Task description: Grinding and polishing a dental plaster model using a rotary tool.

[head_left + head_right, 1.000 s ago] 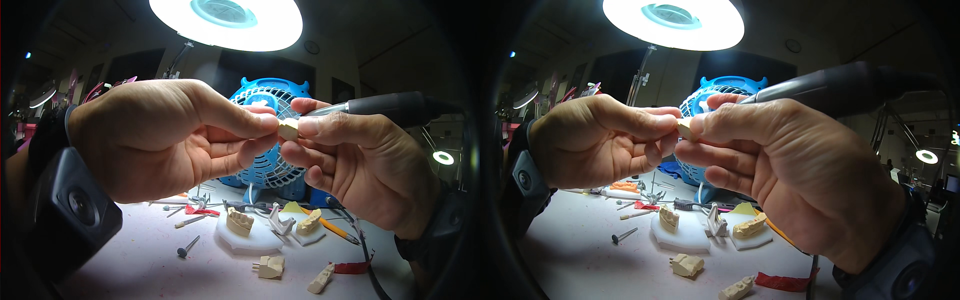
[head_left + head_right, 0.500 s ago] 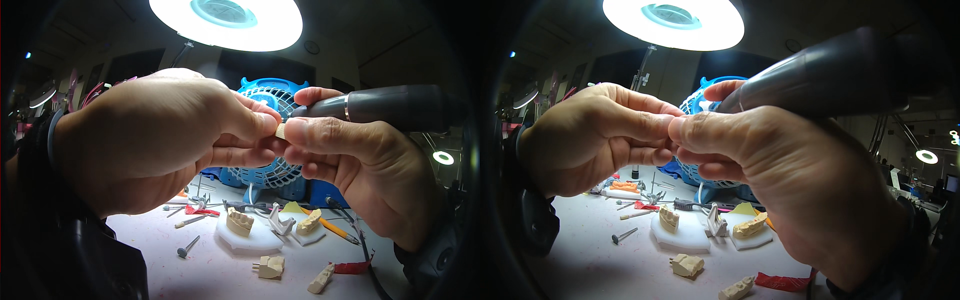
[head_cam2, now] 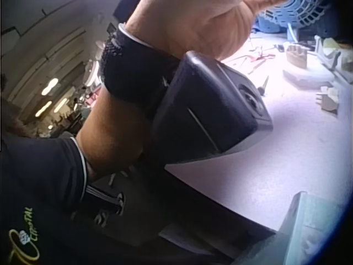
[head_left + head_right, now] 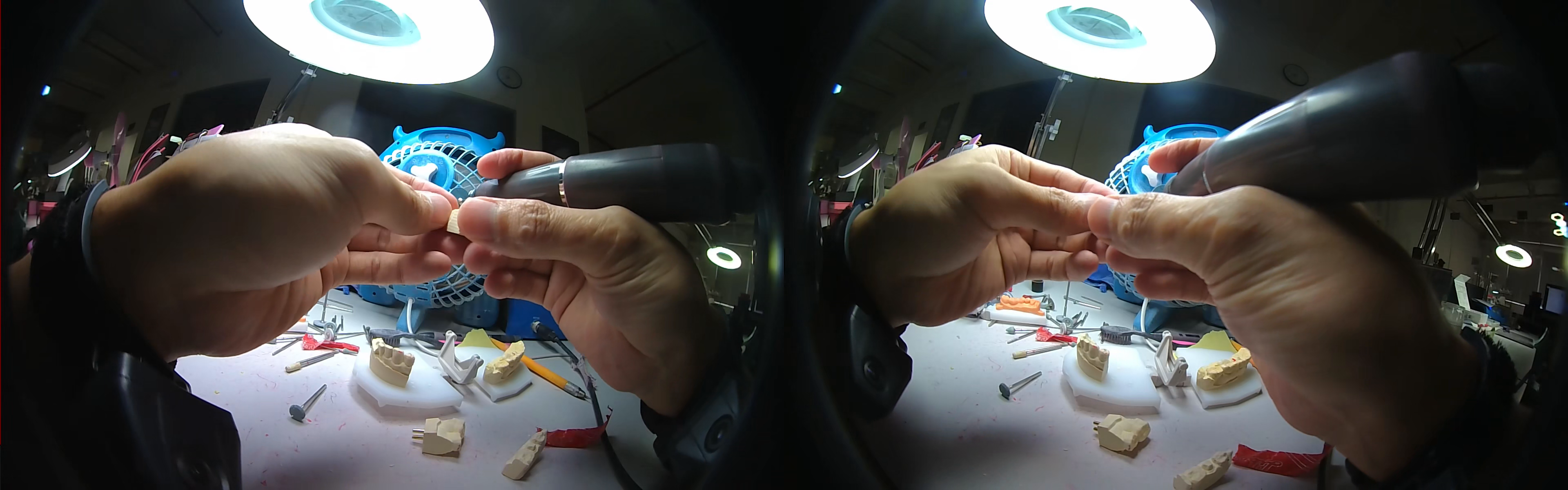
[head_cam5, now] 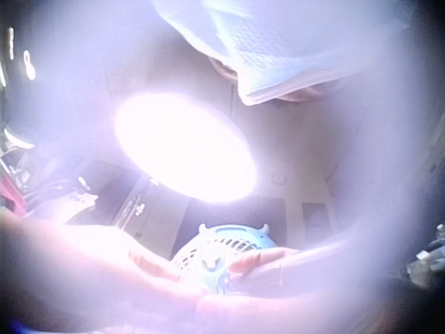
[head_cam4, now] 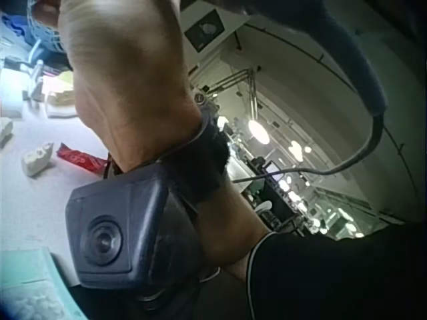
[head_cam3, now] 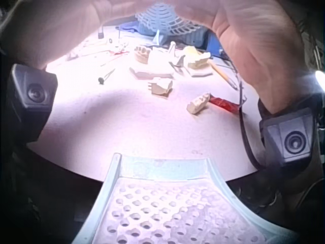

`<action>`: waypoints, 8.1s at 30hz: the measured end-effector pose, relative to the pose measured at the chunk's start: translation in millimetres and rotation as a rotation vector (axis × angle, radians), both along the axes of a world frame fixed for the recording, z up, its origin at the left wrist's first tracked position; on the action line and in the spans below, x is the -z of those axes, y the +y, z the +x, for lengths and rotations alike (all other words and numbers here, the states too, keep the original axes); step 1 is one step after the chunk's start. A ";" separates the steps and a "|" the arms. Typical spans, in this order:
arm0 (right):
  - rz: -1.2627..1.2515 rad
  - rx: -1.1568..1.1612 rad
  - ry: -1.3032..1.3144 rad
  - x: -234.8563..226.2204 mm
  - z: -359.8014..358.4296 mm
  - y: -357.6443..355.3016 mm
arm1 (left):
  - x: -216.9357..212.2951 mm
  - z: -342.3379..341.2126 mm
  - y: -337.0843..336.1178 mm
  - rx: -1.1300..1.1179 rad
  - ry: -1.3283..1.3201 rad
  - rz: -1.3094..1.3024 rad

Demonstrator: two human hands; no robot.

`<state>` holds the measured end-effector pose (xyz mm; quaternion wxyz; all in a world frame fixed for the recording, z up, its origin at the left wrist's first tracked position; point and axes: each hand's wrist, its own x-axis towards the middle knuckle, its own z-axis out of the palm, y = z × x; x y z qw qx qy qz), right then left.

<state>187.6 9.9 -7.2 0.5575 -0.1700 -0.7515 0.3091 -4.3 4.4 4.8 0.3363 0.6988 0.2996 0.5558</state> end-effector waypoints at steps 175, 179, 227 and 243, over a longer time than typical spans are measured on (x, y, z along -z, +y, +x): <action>-0.243 -0.812 0.436 -36.4 29.0 62.6 | -20.9 -9.3 8.5 -0.052 0.118 0.645; -0.295 -0.901 0.412 -36.8 25.1 61.3 | -11.1 -4.6 8.1 0.090 0.153 0.771; -0.189 -0.652 0.561 -22.0 29.7 54.3 | -14.2 13.7 18.1 0.251 -0.546 -0.094; -0.266 -0.567 0.555 -23.3 38.5 58.3 | -17.4 14.3 21.6 0.544 -0.560 -0.238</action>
